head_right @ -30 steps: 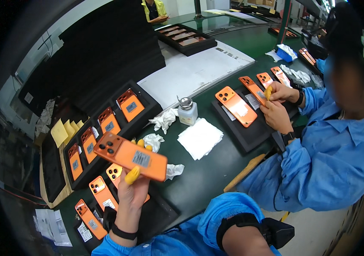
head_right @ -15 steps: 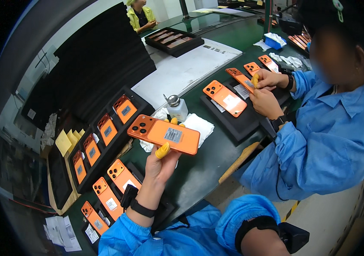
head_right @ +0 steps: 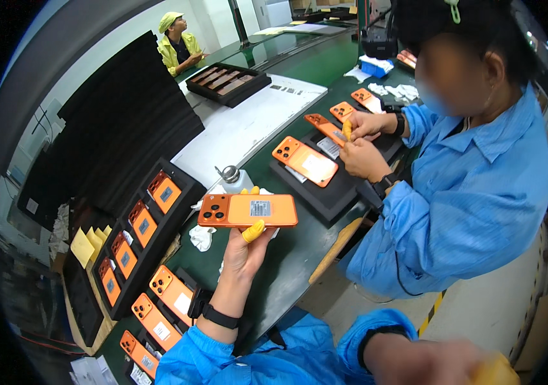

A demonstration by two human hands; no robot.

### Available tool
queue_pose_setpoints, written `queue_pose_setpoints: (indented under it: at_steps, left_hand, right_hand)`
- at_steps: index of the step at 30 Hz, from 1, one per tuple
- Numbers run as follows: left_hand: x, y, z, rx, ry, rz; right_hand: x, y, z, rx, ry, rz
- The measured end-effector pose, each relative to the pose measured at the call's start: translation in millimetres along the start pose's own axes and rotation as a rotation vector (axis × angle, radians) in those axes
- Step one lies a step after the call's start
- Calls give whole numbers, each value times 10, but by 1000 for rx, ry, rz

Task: Cleaning the back panels and camera lenses of several orange smartphones using a cloth and cleaning solution on an assembly line.

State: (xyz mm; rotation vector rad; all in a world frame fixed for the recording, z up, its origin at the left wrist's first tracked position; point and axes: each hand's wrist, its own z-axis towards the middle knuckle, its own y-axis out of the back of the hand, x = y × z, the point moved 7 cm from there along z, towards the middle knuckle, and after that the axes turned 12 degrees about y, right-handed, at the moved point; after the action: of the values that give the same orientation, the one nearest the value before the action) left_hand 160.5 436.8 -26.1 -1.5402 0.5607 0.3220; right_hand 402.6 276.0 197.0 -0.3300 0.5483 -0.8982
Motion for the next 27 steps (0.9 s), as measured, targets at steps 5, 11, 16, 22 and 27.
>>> queue_pose_setpoints:
  at_steps: [5, 11, 16, 22, 27]
  left_hand:
    - [-117, 102, 9, -66, -36, 8]
    - [-39, 120, 54, -42, -10, -33]
    - [-20, 173, 141, -75, 4, -20]
    - [-24, 115, 295, -54, -13, -58]
    - [51, 81, 377, -46, -29, -117]
  right_hand:
    - [-492, 901, -1986, 51, -983, -533]
    - [-562, 1285, -3110, -26, -1257, -712]
    - [-744, 1324, -3076, 30, -1265, -794]
    - [-709, 1329, -3052, 96, -1228, -877]
    - [-708, 1346, -3071, 143, -1233, -919]
